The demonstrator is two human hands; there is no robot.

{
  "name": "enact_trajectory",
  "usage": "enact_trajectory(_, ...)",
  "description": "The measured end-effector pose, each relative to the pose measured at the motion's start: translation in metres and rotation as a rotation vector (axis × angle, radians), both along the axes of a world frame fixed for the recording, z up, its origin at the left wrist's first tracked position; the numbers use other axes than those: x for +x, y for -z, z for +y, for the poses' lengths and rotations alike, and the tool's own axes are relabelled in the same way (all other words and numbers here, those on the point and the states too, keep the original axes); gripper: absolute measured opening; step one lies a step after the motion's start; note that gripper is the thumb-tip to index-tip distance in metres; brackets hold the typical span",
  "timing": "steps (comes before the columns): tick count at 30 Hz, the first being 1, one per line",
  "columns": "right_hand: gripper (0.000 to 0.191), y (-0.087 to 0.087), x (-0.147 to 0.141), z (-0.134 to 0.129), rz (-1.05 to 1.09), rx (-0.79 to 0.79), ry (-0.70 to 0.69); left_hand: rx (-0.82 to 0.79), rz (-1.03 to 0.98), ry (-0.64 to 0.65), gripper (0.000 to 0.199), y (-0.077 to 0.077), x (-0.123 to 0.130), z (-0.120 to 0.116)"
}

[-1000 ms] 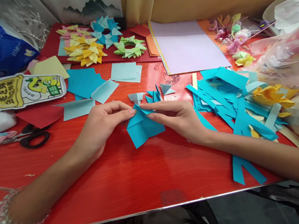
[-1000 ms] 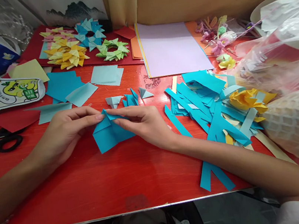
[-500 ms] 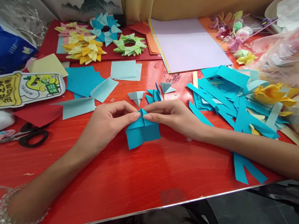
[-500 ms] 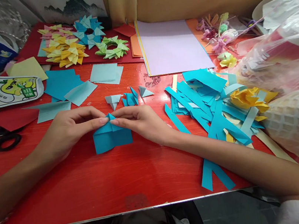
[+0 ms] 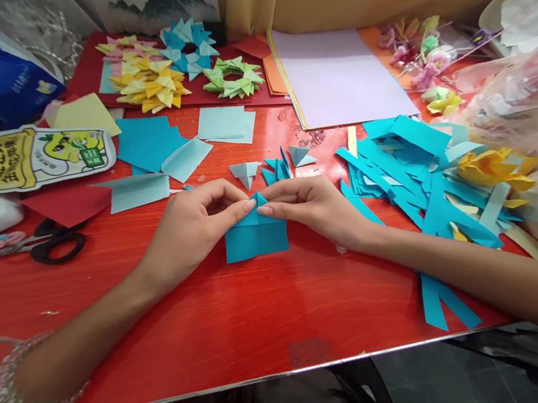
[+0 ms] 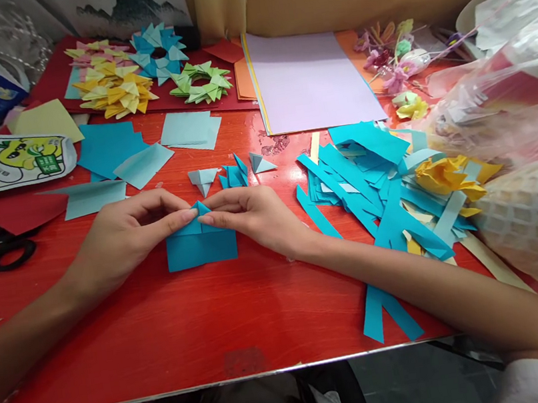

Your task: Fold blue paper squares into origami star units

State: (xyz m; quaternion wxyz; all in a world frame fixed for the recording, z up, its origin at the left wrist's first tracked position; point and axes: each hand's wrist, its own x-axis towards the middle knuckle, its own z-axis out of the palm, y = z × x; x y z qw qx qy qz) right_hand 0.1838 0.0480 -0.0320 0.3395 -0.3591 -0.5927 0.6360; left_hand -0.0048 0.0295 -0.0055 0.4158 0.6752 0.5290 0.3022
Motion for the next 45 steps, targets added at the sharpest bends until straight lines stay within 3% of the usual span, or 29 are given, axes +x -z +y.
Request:
enact_trajectory(10,0.027,0.004,0.002,0.000,-0.029,0.037,-0.007,0.032,0.082,0.028,0.018,-0.001,0.001,0.002)
enact_trajectory(15,0.036,0.003,0.001,-0.002,-0.095,0.079,-0.067,0.042,0.093,0.058,0.020,-0.002,0.002,0.002)
enact_trajectory(18,0.030,0.003,0.000,-0.002,-0.098,0.088,-0.119,0.093,0.101,0.050,0.018,-0.003,0.003,-0.001)
enact_trajectory(24,0.028,0.001,0.000,-0.002,-0.098,0.120,-0.054,0.118,-0.047,-0.094,0.014,-0.004,0.005,-0.005)
enact_trajectory(28,0.026,-0.001,0.001,-0.002,-0.036,0.100,0.019,0.041,-0.239,-0.187,0.011,-0.002,0.006,-0.003)
enact_trajectory(35,0.025,0.006,-0.001,0.004,0.219,-0.063,0.145,-0.003,-0.540,-0.390,0.011,-0.002,-0.001,0.005)
enact_trajectory(40,0.022,0.010,-0.001,0.003,0.151,0.003,0.160,-0.178,-0.343,-0.234,0.015,0.000,0.006,0.001)
enact_trajectory(45,0.019,0.004,0.000,0.000,0.030,0.036,0.069,-0.132,-0.219,-0.154,0.014,0.001,0.007,-0.001)
